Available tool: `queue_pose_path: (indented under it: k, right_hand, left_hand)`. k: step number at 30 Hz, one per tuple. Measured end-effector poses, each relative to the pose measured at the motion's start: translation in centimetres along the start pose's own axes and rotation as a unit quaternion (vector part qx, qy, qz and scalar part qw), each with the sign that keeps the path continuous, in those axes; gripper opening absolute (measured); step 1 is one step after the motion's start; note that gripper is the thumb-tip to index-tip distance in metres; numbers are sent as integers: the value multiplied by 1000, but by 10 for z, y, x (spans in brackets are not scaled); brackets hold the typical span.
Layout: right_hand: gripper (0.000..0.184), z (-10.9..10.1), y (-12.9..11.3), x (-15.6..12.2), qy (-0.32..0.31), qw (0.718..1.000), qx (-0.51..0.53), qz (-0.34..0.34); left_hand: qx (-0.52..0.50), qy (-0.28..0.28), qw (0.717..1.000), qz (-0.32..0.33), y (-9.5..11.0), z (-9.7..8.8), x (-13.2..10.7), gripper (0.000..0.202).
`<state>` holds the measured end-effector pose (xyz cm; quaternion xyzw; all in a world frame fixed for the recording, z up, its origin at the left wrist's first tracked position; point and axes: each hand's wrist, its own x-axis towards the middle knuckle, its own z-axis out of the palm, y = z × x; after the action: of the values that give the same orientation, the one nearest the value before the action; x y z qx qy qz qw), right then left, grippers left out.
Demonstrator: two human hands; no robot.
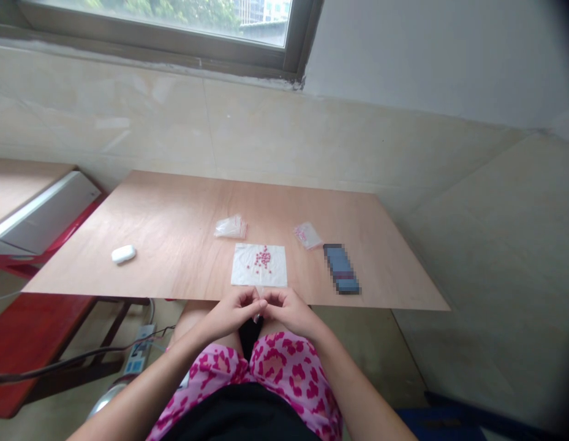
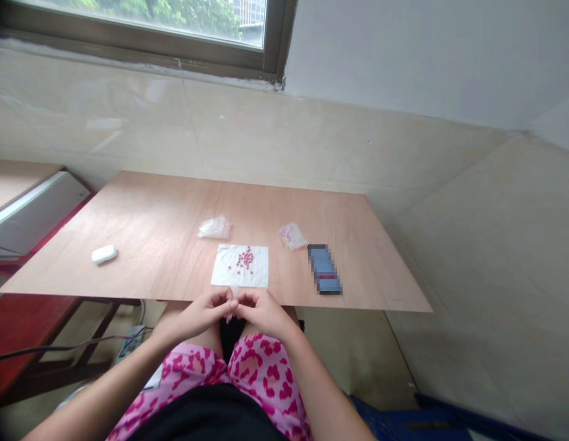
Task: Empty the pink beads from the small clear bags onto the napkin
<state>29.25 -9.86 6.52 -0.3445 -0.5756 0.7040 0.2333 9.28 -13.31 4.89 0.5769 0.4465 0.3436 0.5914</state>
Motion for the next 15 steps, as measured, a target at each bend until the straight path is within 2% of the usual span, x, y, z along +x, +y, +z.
queue_pose_path:
  k: [7, 12, 15]
  right_hand:
    - [21, -2, -1, -1, -12, 999, -41, -19]
    - [21, -4, 7, 1, 42, 997, -65, -18]
    - [15, 0, 15, 2, 80, 989, -122, -17]
  left_hand:
    - [-6, 2, 1000, -4, 1, 1, 1, 37]
    - [60, 6, 998, 13, -2, 3, 1, 31]
    - [129, 34, 991, 5, -4, 7, 1, 25]
